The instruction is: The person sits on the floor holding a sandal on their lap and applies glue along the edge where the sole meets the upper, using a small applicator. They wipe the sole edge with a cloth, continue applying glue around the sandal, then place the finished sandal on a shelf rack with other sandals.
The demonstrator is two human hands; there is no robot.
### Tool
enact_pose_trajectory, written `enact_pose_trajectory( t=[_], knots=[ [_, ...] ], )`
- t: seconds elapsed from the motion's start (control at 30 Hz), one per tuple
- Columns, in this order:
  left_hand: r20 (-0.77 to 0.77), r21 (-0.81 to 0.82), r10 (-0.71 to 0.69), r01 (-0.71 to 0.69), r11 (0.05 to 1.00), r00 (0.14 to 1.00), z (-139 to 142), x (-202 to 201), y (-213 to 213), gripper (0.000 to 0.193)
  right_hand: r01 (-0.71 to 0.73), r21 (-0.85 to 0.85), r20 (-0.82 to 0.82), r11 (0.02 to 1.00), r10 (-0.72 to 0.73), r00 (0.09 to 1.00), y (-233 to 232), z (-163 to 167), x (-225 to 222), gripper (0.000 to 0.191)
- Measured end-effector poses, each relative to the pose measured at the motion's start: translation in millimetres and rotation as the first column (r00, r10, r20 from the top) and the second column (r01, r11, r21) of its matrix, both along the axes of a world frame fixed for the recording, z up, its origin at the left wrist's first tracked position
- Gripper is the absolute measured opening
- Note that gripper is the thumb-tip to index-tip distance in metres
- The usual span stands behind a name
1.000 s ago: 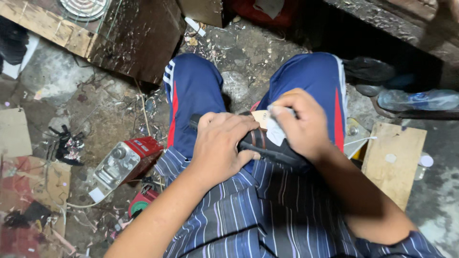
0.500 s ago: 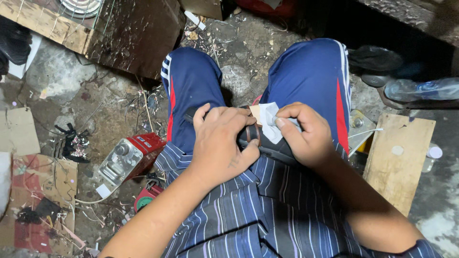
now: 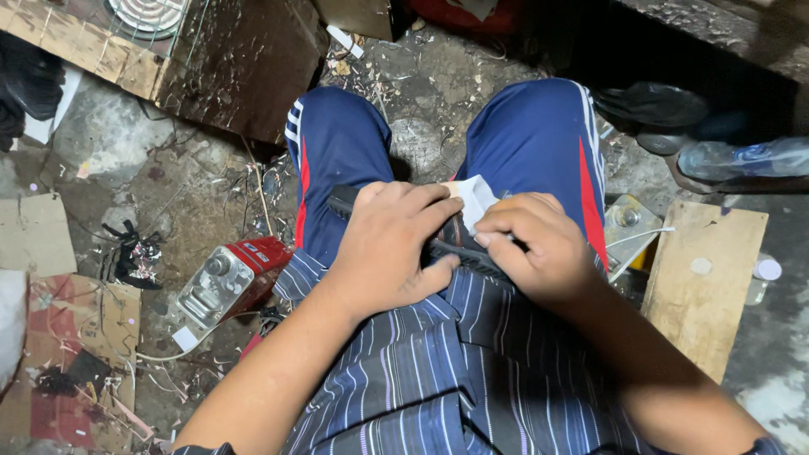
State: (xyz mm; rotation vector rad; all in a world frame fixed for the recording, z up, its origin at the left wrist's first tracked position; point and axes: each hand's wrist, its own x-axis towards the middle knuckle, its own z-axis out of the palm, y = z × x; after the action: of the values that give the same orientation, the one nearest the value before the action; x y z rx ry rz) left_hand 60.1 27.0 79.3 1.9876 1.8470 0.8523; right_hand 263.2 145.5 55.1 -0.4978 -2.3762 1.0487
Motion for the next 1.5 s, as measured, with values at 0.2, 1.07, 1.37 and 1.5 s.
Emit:
enact_pose_trajectory(
  t=[0.2, 1.07, 1.37, 1.5],
  knots=[
    [-0.102, -0.076, 0.039, -0.047, 0.996, 0.994, -3.2, 6.0, 3.7, 0.067, -0.060, 0.120, 0.024, 0.991, 0.057, 0.998, -4.8, -8.7, -27.5, 0.008],
    [-0.056, -0.111, 0.111, -0.117, 0.987, 0.992, -7.2, 9.3, 3.4, 0.063, -0.052, 0.149, 0.040, 0.987, 0.047, 0.998, -9.5, -19.7, -29.2, 0.008],
    [-0.047, -0.096, 0.108, -0.112, 0.989, 0.993, -5.9, 7.4, 4.5, 0.062, -0.082, 0.122, 0.068, 0.989, 0.074, 0.995, -6.2, -25.7, -25.7, 0.004],
    [-0.035, -0.101, 0.119, -0.122, 0.987, 0.992, -6.4, 7.8, 5.5, 0.065, -0.014, 0.054, 0.077, 0.998, 0.010, 0.997, -5.4, -25.8, -25.6, 0.006]
  ],
)
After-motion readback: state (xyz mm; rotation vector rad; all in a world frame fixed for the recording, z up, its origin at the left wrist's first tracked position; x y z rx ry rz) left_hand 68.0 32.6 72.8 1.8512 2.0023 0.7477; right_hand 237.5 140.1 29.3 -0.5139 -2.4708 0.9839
